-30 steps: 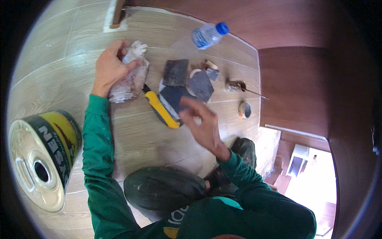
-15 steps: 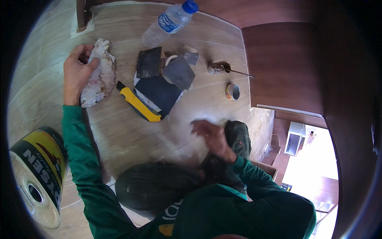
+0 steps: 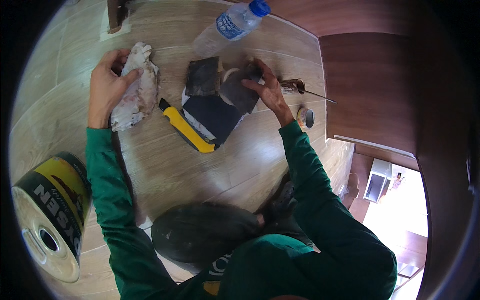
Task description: The person sits on the floor and uses a small brush to apply a liquid finish to the edges of a light-colored wooden floor. They dip the brush into a small container, apply the finish to the seams, and wipe excess with a cloth.
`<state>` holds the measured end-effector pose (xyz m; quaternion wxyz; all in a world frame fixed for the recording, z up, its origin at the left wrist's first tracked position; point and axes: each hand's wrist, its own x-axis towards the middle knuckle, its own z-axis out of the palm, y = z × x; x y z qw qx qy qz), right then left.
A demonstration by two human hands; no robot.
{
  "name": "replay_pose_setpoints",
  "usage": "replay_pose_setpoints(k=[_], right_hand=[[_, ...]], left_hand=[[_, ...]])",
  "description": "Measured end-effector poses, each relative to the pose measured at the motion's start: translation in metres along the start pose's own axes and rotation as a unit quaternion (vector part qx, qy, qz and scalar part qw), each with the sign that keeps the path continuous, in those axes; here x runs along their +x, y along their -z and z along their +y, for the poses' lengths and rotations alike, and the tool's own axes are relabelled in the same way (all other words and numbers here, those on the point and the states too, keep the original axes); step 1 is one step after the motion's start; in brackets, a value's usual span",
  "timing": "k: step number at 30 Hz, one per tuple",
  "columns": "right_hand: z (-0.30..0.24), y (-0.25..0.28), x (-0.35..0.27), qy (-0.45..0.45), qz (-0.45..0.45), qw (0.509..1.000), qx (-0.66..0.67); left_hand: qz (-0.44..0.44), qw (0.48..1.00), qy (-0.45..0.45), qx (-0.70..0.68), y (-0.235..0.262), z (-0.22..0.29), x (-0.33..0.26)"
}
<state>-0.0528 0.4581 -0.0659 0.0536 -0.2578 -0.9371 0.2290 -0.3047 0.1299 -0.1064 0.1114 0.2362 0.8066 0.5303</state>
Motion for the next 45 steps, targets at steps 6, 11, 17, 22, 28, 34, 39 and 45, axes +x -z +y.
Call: replay_pose_setpoints(k=[6, 11, 17, 22, 28, 34, 39, 45], right_hand=[[-0.042, -0.019, -0.029, 0.005, 0.028, 0.998, 0.056], [-0.058, -0.046, -0.059, 0.013, 0.02, 0.996, 0.084], [-0.086, -0.021, -0.087, -0.02, -0.007, 0.988, 0.156], [0.037, 0.026, -0.145, -0.187, 0.124, 0.974, 0.022], [0.175, 0.078, -0.162, -0.274, 0.279, 0.892, -0.228], [0.188, 0.05, -0.169, -0.308, 0.261, 0.912, 0.068], [0.065, 0.008, -0.178, -0.195, 0.174, 0.956, 0.137], [-0.009, -0.011, -0.146, -0.076, 0.105, 0.987, 0.097]], left_hand=[[0.001, 1.0, 0.002, 0.004, 0.001, -0.006, 0.0], [0.013, 1.0, -0.002, 0.007, -0.004, -0.007, 0.003], [0.011, 1.0, 0.014, -0.014, -0.006, -0.019, 0.005], [-0.012, 0.999, 0.02, -0.027, -0.01, -0.024, 0.01], [-0.01, 0.999, 0.027, -0.027, -0.008, -0.02, 0.008], [-0.02, 0.998, 0.044, -0.041, -0.001, -0.006, 0.003], [-0.01, 0.997, 0.05, -0.063, -0.001, -0.009, -0.001], [0.002, 0.999, 0.027, -0.041, -0.007, -0.003, 0.005]])
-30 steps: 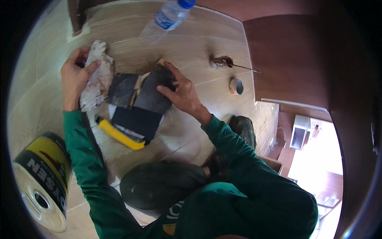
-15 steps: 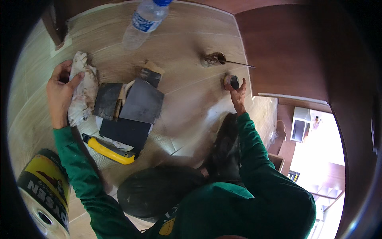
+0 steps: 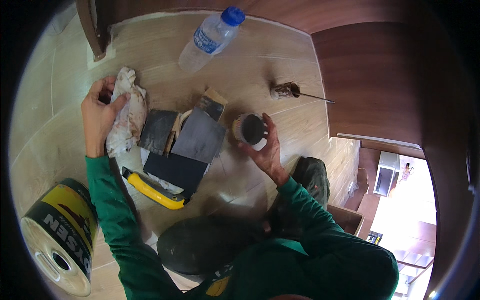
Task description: The person sits on the floor and uses a small brush to apply a liquid finish to the edges of a light-colored wooden floor. They dip the brush into a small container, apply the finish to the seams, and wipe excess with a cloth.
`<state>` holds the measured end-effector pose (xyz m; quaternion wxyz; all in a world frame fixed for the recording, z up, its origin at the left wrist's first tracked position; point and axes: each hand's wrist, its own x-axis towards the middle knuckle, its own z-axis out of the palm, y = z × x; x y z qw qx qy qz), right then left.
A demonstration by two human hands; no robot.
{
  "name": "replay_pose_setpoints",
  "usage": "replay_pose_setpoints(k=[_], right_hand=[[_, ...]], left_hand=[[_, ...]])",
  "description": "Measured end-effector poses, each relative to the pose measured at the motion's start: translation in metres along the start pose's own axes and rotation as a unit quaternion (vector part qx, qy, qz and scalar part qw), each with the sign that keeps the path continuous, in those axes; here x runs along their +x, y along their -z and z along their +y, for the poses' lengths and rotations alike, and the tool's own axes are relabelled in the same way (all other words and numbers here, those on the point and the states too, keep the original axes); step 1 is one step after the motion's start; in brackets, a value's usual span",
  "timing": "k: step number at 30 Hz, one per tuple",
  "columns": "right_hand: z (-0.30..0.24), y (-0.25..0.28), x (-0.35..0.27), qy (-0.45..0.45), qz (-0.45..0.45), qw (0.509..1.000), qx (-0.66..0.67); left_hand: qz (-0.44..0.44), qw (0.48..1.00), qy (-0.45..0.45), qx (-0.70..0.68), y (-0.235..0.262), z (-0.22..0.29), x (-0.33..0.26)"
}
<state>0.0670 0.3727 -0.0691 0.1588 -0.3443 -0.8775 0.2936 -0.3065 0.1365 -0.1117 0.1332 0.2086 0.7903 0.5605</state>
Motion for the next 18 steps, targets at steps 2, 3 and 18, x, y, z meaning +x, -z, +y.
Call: replay_pose_setpoints(k=[2, 3, 18], right_hand=[[-0.027, 0.003, 0.004, 0.007, -0.014, 0.999, 0.033], [-0.03, 0.008, 0.008, 0.008, 0.001, 1.0, 0.023], [-0.12, -0.074, 0.177, 0.016, 0.002, 0.983, 0.185]], left_hand=[[0.001, 1.0, 0.0, -0.013, 0.002, 0.0, -0.002], [0.004, 1.0, -0.001, -0.02, 0.002, 0.0, -0.003], [0.014, 1.0, -0.014, -0.002, 0.0, 0.003, 0.0]])
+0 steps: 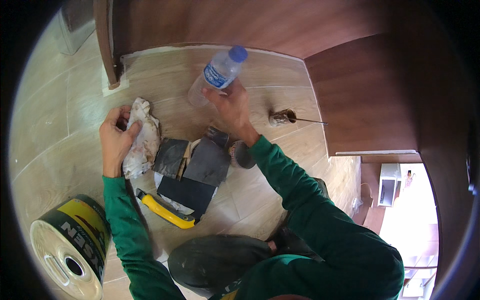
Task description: The person sits on the floor and uses a small brush to apply a liquid finish to the edges of a light-colored wooden floor. They dip the brush into a small container, apply the finish to the seams, and wipe excess with a cloth.
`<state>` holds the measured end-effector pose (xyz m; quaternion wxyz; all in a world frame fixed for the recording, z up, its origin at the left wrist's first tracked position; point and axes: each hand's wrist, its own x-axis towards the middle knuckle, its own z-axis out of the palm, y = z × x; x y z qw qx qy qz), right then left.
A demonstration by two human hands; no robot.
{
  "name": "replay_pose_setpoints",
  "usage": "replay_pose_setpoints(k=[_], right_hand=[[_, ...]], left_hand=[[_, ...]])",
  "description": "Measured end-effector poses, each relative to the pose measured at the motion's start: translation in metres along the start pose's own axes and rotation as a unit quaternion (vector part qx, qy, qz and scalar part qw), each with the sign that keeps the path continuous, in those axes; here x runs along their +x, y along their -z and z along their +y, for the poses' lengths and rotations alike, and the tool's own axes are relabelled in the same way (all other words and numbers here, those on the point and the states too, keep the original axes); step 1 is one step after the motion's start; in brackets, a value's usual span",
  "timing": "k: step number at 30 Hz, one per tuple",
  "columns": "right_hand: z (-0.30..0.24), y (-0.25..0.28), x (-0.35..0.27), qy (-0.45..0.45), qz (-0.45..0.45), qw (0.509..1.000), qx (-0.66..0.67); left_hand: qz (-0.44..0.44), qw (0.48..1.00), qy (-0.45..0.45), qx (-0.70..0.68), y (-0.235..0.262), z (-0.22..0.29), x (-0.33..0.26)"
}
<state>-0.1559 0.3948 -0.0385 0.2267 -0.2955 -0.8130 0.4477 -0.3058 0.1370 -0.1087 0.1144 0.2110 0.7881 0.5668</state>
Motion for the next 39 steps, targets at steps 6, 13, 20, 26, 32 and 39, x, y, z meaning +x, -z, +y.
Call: replay_pose_setpoints(k=[6, 13, 20, 26, 32, 39], right_hand=[[-0.014, 0.106, -0.12, 0.093, 0.062, 0.993, -0.048], [0.095, 0.283, -0.218, -0.109, 0.229, 0.958, -0.138], [0.194, 0.355, -0.139, -0.162, 0.417, 0.894, -0.036], [0.238, 0.362, -0.121, -0.247, 0.442, 0.862, -0.015], [0.228, 0.359, -0.114, -0.263, 0.418, 0.867, -0.067], [0.221, 0.351, -0.12, -0.277, 0.427, 0.861, -0.022]], left_hand=[[0.01, 1.0, 0.001, 0.015, 0.004, 0.0, -0.003], [-0.006, 0.998, -0.002, -0.056, -0.002, -0.021, 0.005], [-0.001, 1.0, -0.007, -0.023, 0.003, -0.022, 0.004], [-0.01, 0.999, -0.003, -0.037, 0.002, -0.031, 0.003], [-0.02, 0.999, -0.003, -0.042, 0.002, -0.03, 0.006], [-0.01, 0.999, 0.005, -0.036, 0.001, -0.026, 0.004]])
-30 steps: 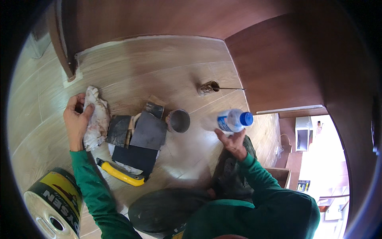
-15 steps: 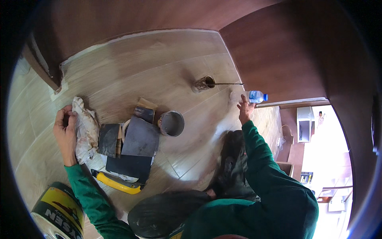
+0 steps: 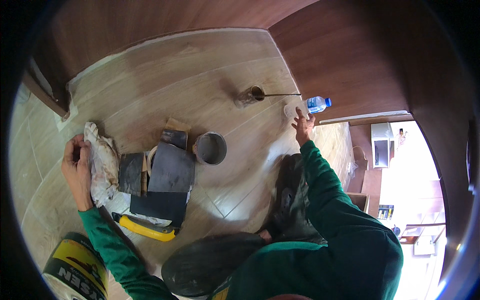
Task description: The person sits on the floor and uses a small brush to apply a liquid finish to the edges of a light-colored wooden floor. They dip the brush into a small container, apply the finish to the seams, and wipe excess with a cloth.
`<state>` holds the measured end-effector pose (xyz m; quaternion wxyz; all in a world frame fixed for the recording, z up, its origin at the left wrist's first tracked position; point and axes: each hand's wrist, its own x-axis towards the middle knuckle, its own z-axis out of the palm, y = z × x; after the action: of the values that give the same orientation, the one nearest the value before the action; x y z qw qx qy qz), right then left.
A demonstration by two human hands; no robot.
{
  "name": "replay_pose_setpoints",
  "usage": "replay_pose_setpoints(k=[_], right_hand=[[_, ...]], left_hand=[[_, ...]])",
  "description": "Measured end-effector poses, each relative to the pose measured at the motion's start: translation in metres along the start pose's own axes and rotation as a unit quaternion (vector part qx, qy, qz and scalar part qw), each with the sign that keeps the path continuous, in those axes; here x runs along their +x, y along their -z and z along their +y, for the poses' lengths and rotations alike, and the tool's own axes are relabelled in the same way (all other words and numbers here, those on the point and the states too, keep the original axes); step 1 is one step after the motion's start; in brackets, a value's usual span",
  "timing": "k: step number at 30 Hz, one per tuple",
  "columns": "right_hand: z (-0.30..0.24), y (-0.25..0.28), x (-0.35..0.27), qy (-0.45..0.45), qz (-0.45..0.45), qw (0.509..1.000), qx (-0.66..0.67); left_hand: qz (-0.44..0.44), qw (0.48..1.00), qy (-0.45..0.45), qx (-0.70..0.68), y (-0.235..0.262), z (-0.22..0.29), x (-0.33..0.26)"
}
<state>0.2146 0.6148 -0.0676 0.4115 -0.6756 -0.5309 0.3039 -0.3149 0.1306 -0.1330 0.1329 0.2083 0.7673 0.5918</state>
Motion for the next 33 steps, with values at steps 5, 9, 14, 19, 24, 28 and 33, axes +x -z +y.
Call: replay_pose_setpoints(k=[5, 9, 14, 19, 24, 28, 33], right_hand=[[0.011, 0.022, -0.031, -0.008, -0.024, 0.999, 0.02], [-0.032, -0.01, -0.101, -0.023, -0.322, 0.946, -0.034], [-0.053, -0.097, -0.119, 0.097, -0.374, 0.921, 0.038], [-0.062, -0.151, -0.132, 0.11, -0.418, 0.901, 0.04], [-0.11, -0.216, -0.213, 0.196, -0.529, 0.822, 0.078], [-0.141, -0.284, -0.257, 0.258, -0.591, 0.763, 0.041], [-0.16, -0.331, -0.321, 0.256, -0.66, 0.704, 0.058]], left_hand=[[0.004, 1.0, 0.018, 0.02, -0.004, 0.01, 0.001], [0.008, 0.999, 0.005, 0.04, 0.006, 0.006, -0.001], [-0.002, 0.999, 0.006, 0.041, 0.008, 0.01, -0.001], [0.035, 0.999, -0.023, 0.021, -0.004, 0.011, -0.001], [0.027, 0.999, -0.013, 0.019, 0.006, 0.022, -0.008], [-0.017, 0.999, -0.02, -0.028, 0.009, 0.027, -0.008], [-0.073, 0.997, -0.023, -0.011, 0.021, 0.026, -0.006]])
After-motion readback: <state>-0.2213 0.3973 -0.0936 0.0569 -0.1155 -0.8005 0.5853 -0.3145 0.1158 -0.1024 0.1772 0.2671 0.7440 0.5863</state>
